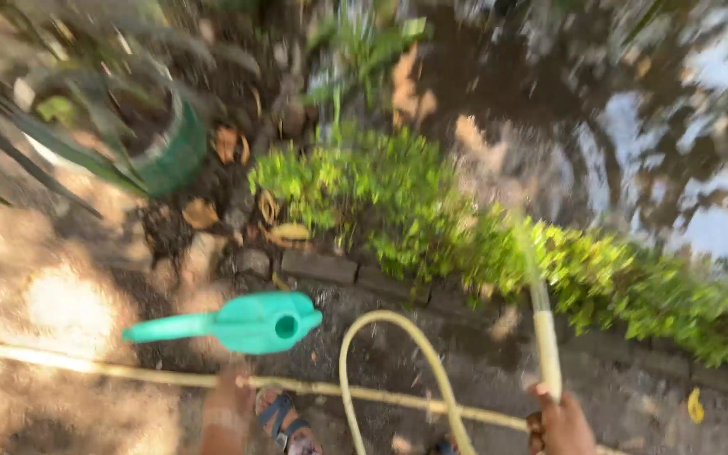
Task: The person is watering garden plants using a hose and a watering can.
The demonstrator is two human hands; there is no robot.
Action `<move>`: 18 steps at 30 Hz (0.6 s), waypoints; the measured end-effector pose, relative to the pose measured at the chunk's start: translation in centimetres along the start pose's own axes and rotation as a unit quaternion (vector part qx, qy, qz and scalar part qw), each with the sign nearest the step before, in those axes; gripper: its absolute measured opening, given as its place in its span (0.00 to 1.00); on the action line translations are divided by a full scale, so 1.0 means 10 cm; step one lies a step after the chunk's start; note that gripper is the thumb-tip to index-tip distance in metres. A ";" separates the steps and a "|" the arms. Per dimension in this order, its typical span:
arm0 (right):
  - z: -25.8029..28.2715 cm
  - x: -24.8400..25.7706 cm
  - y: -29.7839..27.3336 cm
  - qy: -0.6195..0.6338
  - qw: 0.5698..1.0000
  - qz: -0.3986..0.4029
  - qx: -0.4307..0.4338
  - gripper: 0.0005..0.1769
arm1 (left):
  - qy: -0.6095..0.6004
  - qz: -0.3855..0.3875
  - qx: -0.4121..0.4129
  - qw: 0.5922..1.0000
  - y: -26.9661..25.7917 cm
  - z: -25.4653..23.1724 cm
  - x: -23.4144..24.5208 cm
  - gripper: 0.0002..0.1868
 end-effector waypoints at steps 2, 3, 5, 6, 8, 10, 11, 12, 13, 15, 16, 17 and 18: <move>0.04 0.17 0.00 -0.020 1.000 -0.007 0.007 0.22 | 0.019 0.035 0.015 0.999 -0.62 0.27 0.10 0.15; 0.10 0.27 -0.03 -0.079 0.996 -0.018 0.036 0.23 | 0.030 0.051 0.024 0.998 -0.90 0.43 0.16 0.15; 0.13 0.41 0.13 -0.128 0.988 -0.028 0.079 0.24 | 0.052 0.083 0.033 0.995 -1.39 0.60 0.17 0.14; 0.22 0.39 0.28 -0.210 0.952 -0.037 0.221 0.23 | 0.063 0.095 0.033 0.993 -1.60 0.64 0.18 0.14; 0.86 0.35 -0.07 -0.280 0.888 -0.045 0.363 0.22 | 0.088 0.113 0.040 0.989 -1.91 0.79 0.05 0.15; 1.37 0.31 -1.24 -0.276 0.926 0.074 0.247 0.27 | 0.115 0.125 0.056 0.984 -2.16 1.10 -0.32 0.16; 1.16 0.39 -1.14 -0.274 0.925 0.074 0.252 0.27 | 0.114 0.127 0.052 0.984 -2.47 1.43 -0.45 0.16; 1.14 0.27 -1.00 -0.334 0.894 0.079 0.288 0.27 | 0.154 0.160 0.034 0.975 -2.75 1.54 -0.77 0.15; 1.14 0.13 -0.84 -0.393 0.857 0.080 0.322 0.28 | 0.194 0.190 0.016 0.962 -3.01 1.66 -1.09 0.16; 1.24 0.06 -1.00 -0.428 0.826 0.074 0.359 0.27 | 0.214 0.230 -0.034 0.949 -3.39 2.13 -1.49 0.17; 1.23 0.05 -1.06 -0.467 0.793 0.067 0.386 0.27 | 0.234 0.267 -0.074 0.932 -3.56 2.44 -1.69 0.18; 1.27 0.15 -1.28 -0.470 0.791 0.069 0.385 0.27 | 0.231 0.266 -0.072 0.933 -3.58 2.64 -1.87 0.18; 1.37 0.19 -1.47 -0.436 0.808 0.096 0.383 0.27 | 0.240 0.286 -0.068 0.925 -3.60 2.78 -2.15 0.15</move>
Point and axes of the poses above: each hand's wrist, its own y-axis towards the middle knuckle, its own x-axis out of the back of the hand, z = x × y, the point moved 7 cm from there along y, towards the middle knuckle, and after that the axes turned 5 degrees about x, right-handed, at the moved point
